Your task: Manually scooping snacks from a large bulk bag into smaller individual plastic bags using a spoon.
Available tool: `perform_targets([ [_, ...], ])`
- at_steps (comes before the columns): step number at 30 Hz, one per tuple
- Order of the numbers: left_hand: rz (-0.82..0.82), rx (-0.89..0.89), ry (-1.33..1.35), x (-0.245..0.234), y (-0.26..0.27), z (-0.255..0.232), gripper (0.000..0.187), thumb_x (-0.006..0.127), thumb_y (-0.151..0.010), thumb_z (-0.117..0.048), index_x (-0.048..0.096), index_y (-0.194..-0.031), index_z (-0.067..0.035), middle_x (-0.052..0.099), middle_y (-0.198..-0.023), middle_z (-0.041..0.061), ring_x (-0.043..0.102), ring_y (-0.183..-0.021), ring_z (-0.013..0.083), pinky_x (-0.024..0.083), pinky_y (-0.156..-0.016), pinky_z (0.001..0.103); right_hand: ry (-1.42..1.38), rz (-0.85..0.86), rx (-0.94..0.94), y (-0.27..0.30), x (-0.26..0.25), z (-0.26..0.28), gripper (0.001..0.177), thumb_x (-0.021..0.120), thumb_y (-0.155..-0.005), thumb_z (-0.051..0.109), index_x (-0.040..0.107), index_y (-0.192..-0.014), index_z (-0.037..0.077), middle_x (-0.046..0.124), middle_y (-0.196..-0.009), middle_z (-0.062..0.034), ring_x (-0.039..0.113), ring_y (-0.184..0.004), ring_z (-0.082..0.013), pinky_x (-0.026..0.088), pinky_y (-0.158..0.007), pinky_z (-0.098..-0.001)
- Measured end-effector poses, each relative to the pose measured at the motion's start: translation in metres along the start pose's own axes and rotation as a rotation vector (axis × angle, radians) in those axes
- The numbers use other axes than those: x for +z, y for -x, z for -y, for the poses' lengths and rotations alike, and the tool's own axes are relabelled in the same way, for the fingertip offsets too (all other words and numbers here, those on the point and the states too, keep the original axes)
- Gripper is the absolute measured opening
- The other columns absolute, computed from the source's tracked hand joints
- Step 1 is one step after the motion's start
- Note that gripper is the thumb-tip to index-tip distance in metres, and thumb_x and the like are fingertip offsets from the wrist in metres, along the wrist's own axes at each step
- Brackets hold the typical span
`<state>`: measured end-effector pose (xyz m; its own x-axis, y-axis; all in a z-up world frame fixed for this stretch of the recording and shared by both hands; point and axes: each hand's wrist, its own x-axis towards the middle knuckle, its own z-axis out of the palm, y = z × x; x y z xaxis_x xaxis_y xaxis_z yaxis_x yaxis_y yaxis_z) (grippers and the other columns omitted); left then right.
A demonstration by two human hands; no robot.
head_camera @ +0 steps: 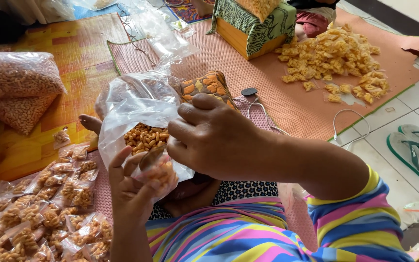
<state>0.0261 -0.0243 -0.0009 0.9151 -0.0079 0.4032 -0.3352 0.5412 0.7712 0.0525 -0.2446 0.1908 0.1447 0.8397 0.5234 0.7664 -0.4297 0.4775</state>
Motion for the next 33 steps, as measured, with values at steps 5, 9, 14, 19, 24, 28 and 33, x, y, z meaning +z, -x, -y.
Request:
perform_targets([
  [5, -0.036, -0.055, -0.254, 0.003, 0.007, 0.005, 0.107, 0.071, -0.074, 0.012, 0.014, -0.161, -0.015, 0.061, -0.125, 0.022, 0.074, -0.095, 0.0308, 0.062, -0.077, 0.029, 0.040, -0.003, -0.008, 0.002, 0.003, 0.004, 0.010, 0.076, -0.082, 0.018, 0.067, -0.080, 0.014, 0.061, -0.086, -0.0051, 0.057, -0.078, -0.0197, 0.044, -0.080, -0.0330],
  [9, 0.044, -0.014, -0.021, -0.019, 0.008, 0.026, 0.048, 0.066, -0.086, 0.013, 0.045, -0.128, 0.001, 0.067, -0.112, 0.020, 0.074, -0.089, 0.0216, 0.067, -0.082, 0.030, 0.060, 0.044, 0.006, 0.004, -0.014, -0.003, 0.014, 0.074, -0.087, 0.020, 0.063, -0.079, 0.015, 0.059, -0.086, -0.0049, 0.058, -0.077, -0.0201, 0.043, -0.083, -0.0340],
  [14, 0.044, -0.057, 0.039, -0.017, 0.008, 0.033, 0.040, 0.064, -0.090, 0.012, 0.053, -0.126, 0.000, 0.066, -0.123, 0.021, 0.071, -0.108, 0.0307, 0.065, -0.087, 0.034, 0.051, 0.039, -0.037, 0.004, -0.004, 0.000, 0.011, 0.072, -0.085, 0.022, 0.064, -0.081, 0.016, 0.059, -0.086, -0.0049, 0.056, -0.079, -0.0206, 0.042, -0.083, -0.0341],
  [19, 0.077, -0.039, 0.110, -0.009, 0.008, 0.032, 0.038, 0.065, -0.091, 0.013, 0.055, -0.123, -0.004, 0.066, -0.127, 0.024, 0.065, -0.125, 0.0426, 0.061, -0.097, 0.041, 0.075, 0.029, -0.006, 0.007, -0.010, 0.000, 0.010, 0.073, -0.087, 0.020, 0.065, -0.084, 0.015, 0.060, -0.088, -0.0052, 0.058, -0.084, -0.0218, 0.042, -0.089, -0.0348],
  [24, 0.087, -0.082, 0.223, -0.013, 0.014, 0.038, 0.037, 0.067, -0.090, 0.013, 0.055, -0.121, -0.002, 0.063, -0.128, 0.022, 0.067, -0.121, 0.0402, 0.061, -0.090, 0.037, -0.027, 0.054, 0.122, 0.021, 0.003, -0.002, 0.011, 0.069, -0.093, 0.020, 0.067, -0.093, 0.009, 0.069, -0.095, -0.0093, 0.066, -0.084, -0.0243, 0.052, -0.079, -0.0390],
  [28, 0.067, -0.049, 0.264, -0.006, 0.014, 0.036, 0.041, 0.067, -0.091, 0.010, 0.051, -0.128, 0.001, 0.067, -0.121, 0.028, 0.070, -0.114, 0.0343, 0.062, -0.089, 0.035, -0.483, -0.060, 0.400, 0.055, 0.044, -0.007, 0.008, 0.066, -0.090, 0.001, 0.062, -0.096, 0.003, 0.069, -0.089, -0.0105, 0.061, -0.067, -0.0301, 0.050, -0.064, -0.0400],
  [33, 0.068, -0.046, 0.205, 0.001, 0.011, 0.047, 0.041, 0.064, -0.091, 0.012, 0.050, -0.128, 0.001, 0.067, -0.123, 0.026, 0.069, -0.117, 0.0338, 0.059, -0.096, 0.036, -1.681, -0.098, 0.800, 0.077, 0.117, 0.019, 0.032, 0.081, -0.084, 0.008, 0.067, -0.111, -0.003, 0.059, -0.073, 0.0007, 0.049, -0.057, -0.0054, 0.039, -0.050, -0.0167],
])
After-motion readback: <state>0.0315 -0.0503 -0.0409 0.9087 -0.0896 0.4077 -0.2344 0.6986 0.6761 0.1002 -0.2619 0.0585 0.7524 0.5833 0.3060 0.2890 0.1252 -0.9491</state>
